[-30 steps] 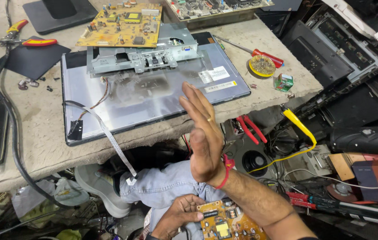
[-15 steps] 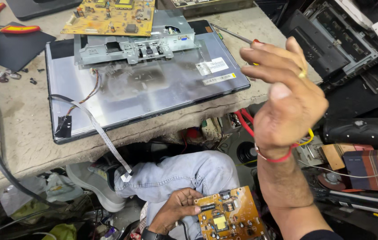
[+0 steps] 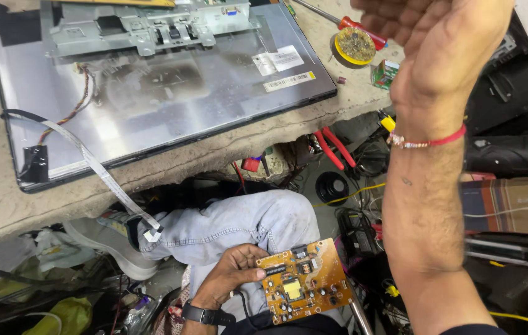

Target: The person sits with a circuit board on their lap and uses pliers to remove a component, then uses a soldering iron to work on the board. They flip the board over and continue soldering, then place the board on the table and gesture while holding it.

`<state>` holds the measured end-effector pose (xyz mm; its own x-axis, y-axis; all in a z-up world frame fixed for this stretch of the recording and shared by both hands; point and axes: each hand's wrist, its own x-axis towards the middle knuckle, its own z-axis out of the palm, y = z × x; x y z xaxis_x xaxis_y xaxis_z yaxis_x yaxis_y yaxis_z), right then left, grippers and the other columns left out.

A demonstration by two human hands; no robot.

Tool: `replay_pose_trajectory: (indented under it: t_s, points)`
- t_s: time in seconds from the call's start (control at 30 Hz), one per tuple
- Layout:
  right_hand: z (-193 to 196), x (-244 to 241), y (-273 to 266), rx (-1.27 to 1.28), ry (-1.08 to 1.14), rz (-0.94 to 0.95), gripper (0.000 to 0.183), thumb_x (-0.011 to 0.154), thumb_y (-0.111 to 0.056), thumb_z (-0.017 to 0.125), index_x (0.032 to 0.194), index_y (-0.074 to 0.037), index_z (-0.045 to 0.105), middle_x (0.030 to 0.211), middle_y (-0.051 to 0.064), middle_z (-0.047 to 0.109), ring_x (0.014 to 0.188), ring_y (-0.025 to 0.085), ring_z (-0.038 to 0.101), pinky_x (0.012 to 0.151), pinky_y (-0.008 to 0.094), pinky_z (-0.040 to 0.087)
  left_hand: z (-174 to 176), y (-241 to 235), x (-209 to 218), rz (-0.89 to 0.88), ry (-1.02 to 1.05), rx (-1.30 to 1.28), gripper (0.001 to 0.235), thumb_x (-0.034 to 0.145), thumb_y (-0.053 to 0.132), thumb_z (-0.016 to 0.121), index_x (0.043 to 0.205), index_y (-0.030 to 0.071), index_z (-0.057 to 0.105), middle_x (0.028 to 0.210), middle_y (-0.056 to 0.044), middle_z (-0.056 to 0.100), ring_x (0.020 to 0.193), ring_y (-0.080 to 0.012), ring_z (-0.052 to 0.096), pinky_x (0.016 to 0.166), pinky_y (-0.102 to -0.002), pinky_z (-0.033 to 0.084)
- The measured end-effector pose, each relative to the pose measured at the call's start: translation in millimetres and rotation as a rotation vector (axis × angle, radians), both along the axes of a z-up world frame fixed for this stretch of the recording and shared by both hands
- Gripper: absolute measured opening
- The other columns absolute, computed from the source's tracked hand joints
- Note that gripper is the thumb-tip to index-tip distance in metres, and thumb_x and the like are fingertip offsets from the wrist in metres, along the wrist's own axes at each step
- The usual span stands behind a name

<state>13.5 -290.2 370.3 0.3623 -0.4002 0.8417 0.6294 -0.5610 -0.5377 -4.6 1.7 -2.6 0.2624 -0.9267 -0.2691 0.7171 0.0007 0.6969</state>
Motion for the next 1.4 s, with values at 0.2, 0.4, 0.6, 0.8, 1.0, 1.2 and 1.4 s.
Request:
replay_pose_trajectory:
  t_s: [0.2, 0.4, 0.6, 0.8, 1.0, 1.2, 1.4]
  points:
    - [-8, 3, 2, -0.074, -0.216, -0.054, 0.032, 0.101, -0.019, 0.047, 0.085, 0.004, 0.061, 0.079, 0.013, 0.061, 0.067, 0.024, 0.060, 0.065, 0.036, 0.042, -1, 5, 0, -0.006, 0.012, -0.019, 0.034, 0.083, 0.000, 0.079, 0.115, -0.006, 0.068, 0.102, -0.012, 0.077, 0.090, -0.0150, 0.072, 0.084, -0.030, 0.059]
    - [-41, 16, 33, -0.326, -0.425, -0.055, 0.033, 0.099, -0.015, 0.047, 0.076, 0.005, 0.058, 0.066, 0.014, 0.056, 0.052, 0.022, 0.055, 0.051, 0.034, 0.041, 6, -1, 0, -0.037, 0.030, -0.079, 0.033, 0.085, 0.000, 0.076, 0.116, -0.005, 0.065, 0.106, -0.012, 0.077, 0.098, -0.0140, 0.074, 0.094, -0.030, 0.060]
    - [-131, 60, 40, 0.086, 0.211, 0.030, 0.038, 0.097, -0.023, 0.044, 0.067, -0.001, 0.051, 0.062, 0.004, 0.051, 0.056, 0.012, 0.041, 0.053, 0.030, 0.031, 6, 10, -7, -0.003, 0.016, -0.018, 0.033, 0.085, -0.001, 0.076, 0.116, -0.006, 0.066, 0.103, -0.013, 0.077, 0.093, -0.0151, 0.073, 0.089, -0.031, 0.060]
    - [-159, 71, 32, 0.222, 0.318, 0.029, 0.040, 0.098, -0.025, 0.044, 0.065, -0.002, 0.050, 0.061, 0.000, 0.047, 0.057, 0.009, 0.038, 0.053, 0.028, 0.030, 14, 9, -6, 0.003, 0.031, -0.041, 0.033, 0.085, -0.002, 0.076, 0.115, -0.007, 0.065, 0.103, -0.014, 0.077, 0.093, -0.0158, 0.073, 0.088, -0.030, 0.060]
    - [-164, 72, 23, 0.097, 0.358, -0.001, 0.042, 0.101, -0.025, 0.044, 0.068, -0.001, 0.054, 0.063, 0.005, 0.053, 0.057, 0.012, 0.047, 0.055, 0.029, 0.037, 16, 5, -6, 0.000, -0.017, -0.029, 0.037, 0.084, -0.001, 0.078, 0.118, -0.006, 0.065, 0.106, -0.014, 0.076, 0.095, -0.0173, 0.073, 0.090, -0.030, 0.060]
    - [-174, 72, -1, 0.419, 0.211, 0.232, 0.038, 0.109, -0.020, 0.049, 0.078, 0.001, 0.058, 0.069, 0.013, 0.059, 0.056, 0.020, 0.055, 0.053, 0.031, 0.043, -13, 11, -10, 0.031, -0.043, -0.084, 0.044, 0.086, 0.001, 0.079, 0.125, -0.008, 0.062, 0.111, -0.016, 0.073, 0.098, -0.0185, 0.072, 0.091, -0.030, 0.060]
    - [-132, 60, -9, 0.516, 0.625, 0.039, 0.039, 0.112, -0.038, 0.048, 0.109, -0.002, 0.062, 0.100, 0.017, 0.067, 0.085, 0.029, 0.063, 0.081, 0.042, 0.054, 0, 17, -14, 0.037, -0.026, -0.186, 0.042, 0.091, 0.003, 0.079, 0.128, -0.008, 0.063, 0.115, -0.015, 0.073, 0.102, -0.0168, 0.070, 0.090, -0.028, 0.057]
